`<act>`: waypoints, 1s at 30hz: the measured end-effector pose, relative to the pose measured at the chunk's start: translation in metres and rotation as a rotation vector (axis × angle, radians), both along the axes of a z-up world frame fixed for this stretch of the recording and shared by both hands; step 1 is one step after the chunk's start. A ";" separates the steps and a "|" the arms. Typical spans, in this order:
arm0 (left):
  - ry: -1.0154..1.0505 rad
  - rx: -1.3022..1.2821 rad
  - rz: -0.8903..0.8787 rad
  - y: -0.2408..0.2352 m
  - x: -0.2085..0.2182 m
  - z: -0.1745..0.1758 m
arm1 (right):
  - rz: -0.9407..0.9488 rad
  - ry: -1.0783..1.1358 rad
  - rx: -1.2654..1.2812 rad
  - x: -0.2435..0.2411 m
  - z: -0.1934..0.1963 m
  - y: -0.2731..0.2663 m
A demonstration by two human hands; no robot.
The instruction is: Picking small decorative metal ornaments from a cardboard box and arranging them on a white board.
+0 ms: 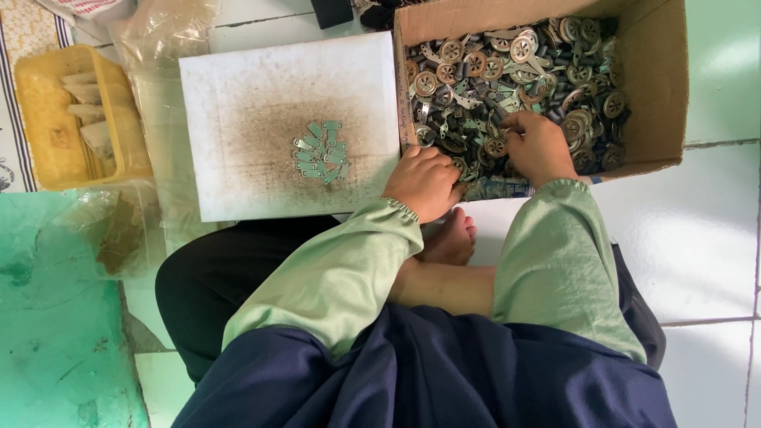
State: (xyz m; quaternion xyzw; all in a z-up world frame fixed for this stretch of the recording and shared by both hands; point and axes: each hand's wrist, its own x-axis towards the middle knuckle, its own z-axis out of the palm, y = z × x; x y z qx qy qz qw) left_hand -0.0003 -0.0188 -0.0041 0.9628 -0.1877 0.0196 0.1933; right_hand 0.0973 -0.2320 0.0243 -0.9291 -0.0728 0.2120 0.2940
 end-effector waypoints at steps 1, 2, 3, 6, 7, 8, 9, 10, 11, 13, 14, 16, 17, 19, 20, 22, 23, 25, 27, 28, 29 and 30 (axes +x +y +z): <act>0.000 0.002 -0.002 0.000 0.001 0.000 | -0.002 0.000 0.002 -0.002 0.003 0.002; -0.001 0.001 -0.005 0.001 0.001 -0.001 | 0.011 0.021 -0.008 -0.004 0.007 0.003; -0.002 0.001 -0.007 0.001 0.001 -0.001 | 0.024 0.041 -0.017 -0.007 0.010 0.005; 0.010 0.020 -0.020 0.001 0.001 0.001 | 0.043 0.028 -0.049 -0.004 0.007 0.004; 0.012 0.021 -0.024 0.000 0.001 0.001 | 0.038 0.030 -0.048 -0.005 0.010 0.005; 0.011 0.023 -0.022 0.001 0.001 0.001 | 0.047 0.041 -0.053 -0.005 0.013 0.006; 0.010 0.025 -0.020 0.001 0.001 0.002 | 0.056 0.053 -0.058 -0.005 0.017 0.007; 0.009 0.027 -0.023 0.000 0.001 0.002 | 0.053 0.053 -0.056 -0.005 0.020 0.009; 0.009 0.030 -0.018 0.000 0.002 0.002 | 0.067 0.058 -0.051 -0.006 0.023 0.010; 0.007 0.032 -0.017 0.000 0.000 0.001 | 0.077 0.062 -0.046 -0.006 0.020 0.011; -0.003 0.032 -0.013 -0.001 0.000 0.001 | 0.111 0.035 -0.084 -0.005 0.014 0.010; -0.013 0.032 -0.012 -0.001 -0.001 0.001 | 0.141 0.009 -0.123 -0.004 -0.002 0.014; -0.009 0.036 -0.010 -0.001 -0.001 0.002 | 0.161 -0.010 -0.122 -0.003 -0.010 0.019; -0.010 0.043 -0.005 -0.001 0.000 0.004 | 0.183 -0.034 -0.119 -0.001 -0.020 0.030; 0.020 0.063 -0.018 -0.001 0.001 0.005 | 0.230 -0.072 -0.129 -0.002 -0.022 0.035; 0.048 0.084 -0.030 0.000 0.001 0.004 | 0.277 -0.111 -0.137 -0.002 -0.027 0.047; 0.073 0.114 -0.045 0.000 0.001 0.002 | 0.302 -0.125 -0.170 -0.002 -0.031 0.052; 0.096 0.144 -0.066 -0.001 0.000 -0.005 | 0.322 -0.138 -0.202 -0.004 -0.030 0.062; 0.070 0.136 -0.042 -0.003 -0.001 -0.015 | 0.373 -0.142 -0.240 -0.008 -0.018 0.071; 0.068 0.137 -0.045 -0.002 -0.001 -0.013 | 0.371 -0.144 -0.240 -0.009 -0.020 0.070; 0.101 0.143 -0.050 -0.002 0.000 -0.011 | 0.382 -0.171 -0.251 -0.011 -0.023 0.070; 0.133 0.149 -0.057 -0.001 0.000 -0.009 | 0.392 -0.199 -0.262 -0.013 -0.025 0.069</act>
